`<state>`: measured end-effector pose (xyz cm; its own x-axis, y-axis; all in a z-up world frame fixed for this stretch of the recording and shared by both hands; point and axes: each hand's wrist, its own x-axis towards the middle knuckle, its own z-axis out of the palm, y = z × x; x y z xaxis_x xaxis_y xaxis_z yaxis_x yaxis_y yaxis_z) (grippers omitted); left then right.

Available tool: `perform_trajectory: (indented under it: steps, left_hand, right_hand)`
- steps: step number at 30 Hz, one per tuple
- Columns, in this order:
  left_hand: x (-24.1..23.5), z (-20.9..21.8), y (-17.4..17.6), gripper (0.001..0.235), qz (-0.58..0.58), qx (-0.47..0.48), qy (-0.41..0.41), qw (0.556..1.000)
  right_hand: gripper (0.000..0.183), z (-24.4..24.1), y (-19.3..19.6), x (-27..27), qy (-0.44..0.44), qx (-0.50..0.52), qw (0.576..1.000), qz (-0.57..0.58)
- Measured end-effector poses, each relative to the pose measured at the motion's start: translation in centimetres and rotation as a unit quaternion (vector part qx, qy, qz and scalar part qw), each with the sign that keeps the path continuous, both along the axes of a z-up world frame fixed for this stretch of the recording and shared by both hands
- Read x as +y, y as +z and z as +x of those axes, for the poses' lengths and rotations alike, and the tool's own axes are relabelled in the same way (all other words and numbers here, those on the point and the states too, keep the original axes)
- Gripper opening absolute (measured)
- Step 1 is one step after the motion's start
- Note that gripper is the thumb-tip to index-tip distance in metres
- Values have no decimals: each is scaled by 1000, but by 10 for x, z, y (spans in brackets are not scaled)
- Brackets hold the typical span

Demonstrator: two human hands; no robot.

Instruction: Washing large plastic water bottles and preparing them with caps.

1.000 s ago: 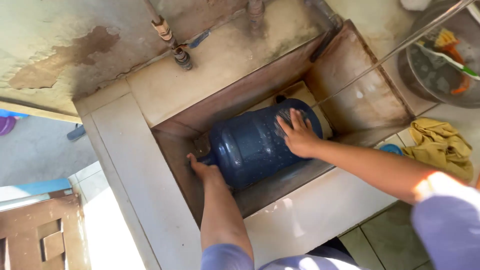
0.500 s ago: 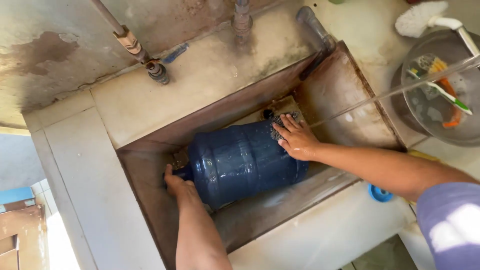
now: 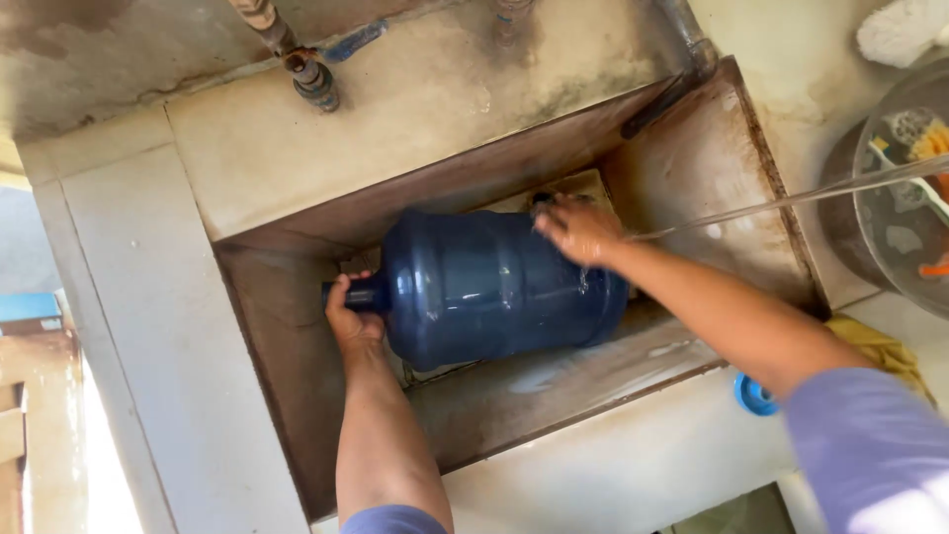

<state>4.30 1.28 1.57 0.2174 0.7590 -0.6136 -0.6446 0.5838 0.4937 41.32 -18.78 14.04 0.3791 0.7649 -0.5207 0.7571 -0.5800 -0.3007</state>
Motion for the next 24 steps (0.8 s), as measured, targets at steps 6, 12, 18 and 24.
perform_trajectory:
  steps: [6, 12, 18, 24]
  left_hand:
    - [5, 29, 25, 43, -79, 119, 67, 987]
    - [-12, 45, 29, 49, -68, 257, 66, 962]
    - [-21, 66, 81, 41, -75, 189, 131, 970]
    - [-21, 57, 27, 31, -80, 163, 77, 980]
  right_hand:
    - [73, -51, 32, 10, 2, -49, 991, 121]
    - [60, -94, 21, 69, 5, -27, 985, 171]
    - [55, -84, 59, 51, -18, -25, 993, 114]
    - [59, -102, 57, 13, 107, -115, 952, 264]
